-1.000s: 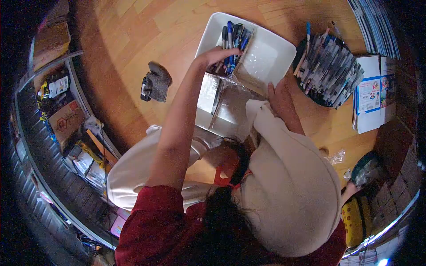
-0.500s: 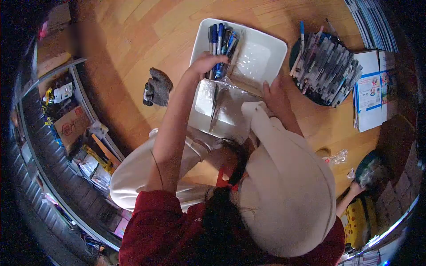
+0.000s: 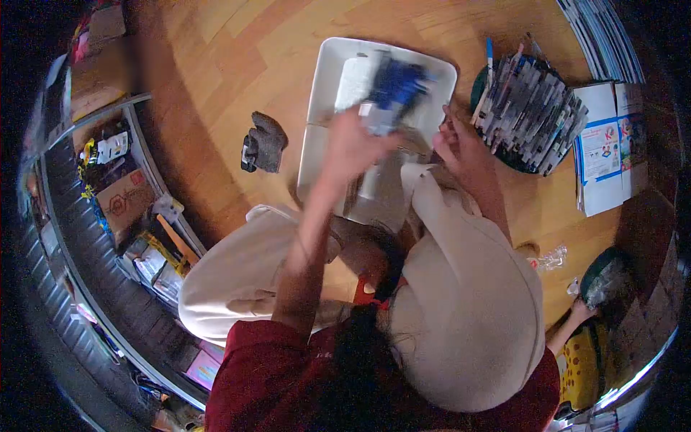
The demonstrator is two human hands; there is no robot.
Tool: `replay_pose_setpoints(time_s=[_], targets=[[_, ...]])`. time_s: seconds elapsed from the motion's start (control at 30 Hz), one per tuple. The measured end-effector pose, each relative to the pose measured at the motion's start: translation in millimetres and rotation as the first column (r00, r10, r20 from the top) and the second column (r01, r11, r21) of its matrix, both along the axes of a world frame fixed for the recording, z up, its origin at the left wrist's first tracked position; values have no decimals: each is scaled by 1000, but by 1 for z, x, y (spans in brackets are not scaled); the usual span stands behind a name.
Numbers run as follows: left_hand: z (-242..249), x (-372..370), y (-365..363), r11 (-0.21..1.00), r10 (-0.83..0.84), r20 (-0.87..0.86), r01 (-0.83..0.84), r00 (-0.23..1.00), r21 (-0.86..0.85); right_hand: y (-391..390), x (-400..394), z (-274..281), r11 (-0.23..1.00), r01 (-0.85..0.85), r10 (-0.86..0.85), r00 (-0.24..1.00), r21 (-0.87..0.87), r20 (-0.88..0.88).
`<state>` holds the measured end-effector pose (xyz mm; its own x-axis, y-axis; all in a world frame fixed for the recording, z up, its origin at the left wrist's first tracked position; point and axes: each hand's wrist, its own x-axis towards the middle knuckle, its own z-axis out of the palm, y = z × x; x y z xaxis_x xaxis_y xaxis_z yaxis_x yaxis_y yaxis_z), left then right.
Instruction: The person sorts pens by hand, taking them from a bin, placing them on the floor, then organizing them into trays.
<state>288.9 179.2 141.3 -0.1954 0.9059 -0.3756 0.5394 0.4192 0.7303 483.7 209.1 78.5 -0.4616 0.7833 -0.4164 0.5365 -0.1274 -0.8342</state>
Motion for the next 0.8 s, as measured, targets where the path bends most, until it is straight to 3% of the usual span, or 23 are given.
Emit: replay_pose_setpoints(time_s=[0.03, 0.07, 0.13, 0.17, 0.23, 0.3, 0.37, 0.4, 0.47, 0.53, 0.57, 0.6, 0.63, 0.67, 0.77, 0.8], targets=[[-17, 13, -1, 985, -123, -62, 130, 990, 117, -3, 2, -2, 1000, 18, -16, 994, 15, -107], [-16, 28, 0, 979, -199, -107, 202, 974, 21, -7, 0, 1, 995, 90, -81, 971, 32, -223], [-9, 62, -5, 959, -243, -229, 269, 942, 90, -14, -4, 11, 974, 221, -173, 872, 53, -458], [-5, 70, -5, 953, -290, -240, 303, 927, 21, -18, -7, 16, 953, 225, -301, 792, -205, -531], [4, 78, -3, 928, -372, -245, 358, 895, -100, -18, -9, 28, 749, 114, -560, 636, -653, -531], [7, 72, -8, 919, -386, -234, 394, 892, -16, -8, -8, 43, 642, -50, -605, 580, -765, -545], [22, 55, -3, 883, -449, -226, 468, 864, 34, -5, -18, 15, 548, -40, -717, 491, -835, -494], [33, 40, 2, 851, -504, -216, 524, 836, 40, 3, -14, 10, 525, 149, -732, 581, -838, -356], [72, 2, -3, 784, -596, -256, 620, 761, 18, 6, -31, 55, 728, 195, -651, 496, -657, -574], [99, -53, -15, 841, -521, -343, 538, 782, -50, 20, -45, 74, 629, 245, -762, 381, -738, -523], [107, -89, -21, 821, -539, -302, 571, 786, 19, 25, -46, 73, 607, 185, -769, 385, -773, -511], [123, -107, -25, 854, -515, -138, 493, 846, -169, 30, -49, 71, 577, 125, -780, 378, -807, -499], [123, -120, -36, 856, -458, 29, 450, 888, -254, 34, -51, 67, 546, 67, -790, 372, -835, -487], [121, -133, -47, 846, -369, 189, 413, 910, -337, 36, -53, 52, 632, -157, -695, 318, -759, -644], [101, -162, -74, 763, -410, 218, 464, 886, -449, 34, -61, 30, 659, -37, -581, 609, -751, -539], [88, -174, -86, 781, -384, 193, 429, 903, -453, 28, -60, 33, 606, 89, -643, 640, -790, -421]])
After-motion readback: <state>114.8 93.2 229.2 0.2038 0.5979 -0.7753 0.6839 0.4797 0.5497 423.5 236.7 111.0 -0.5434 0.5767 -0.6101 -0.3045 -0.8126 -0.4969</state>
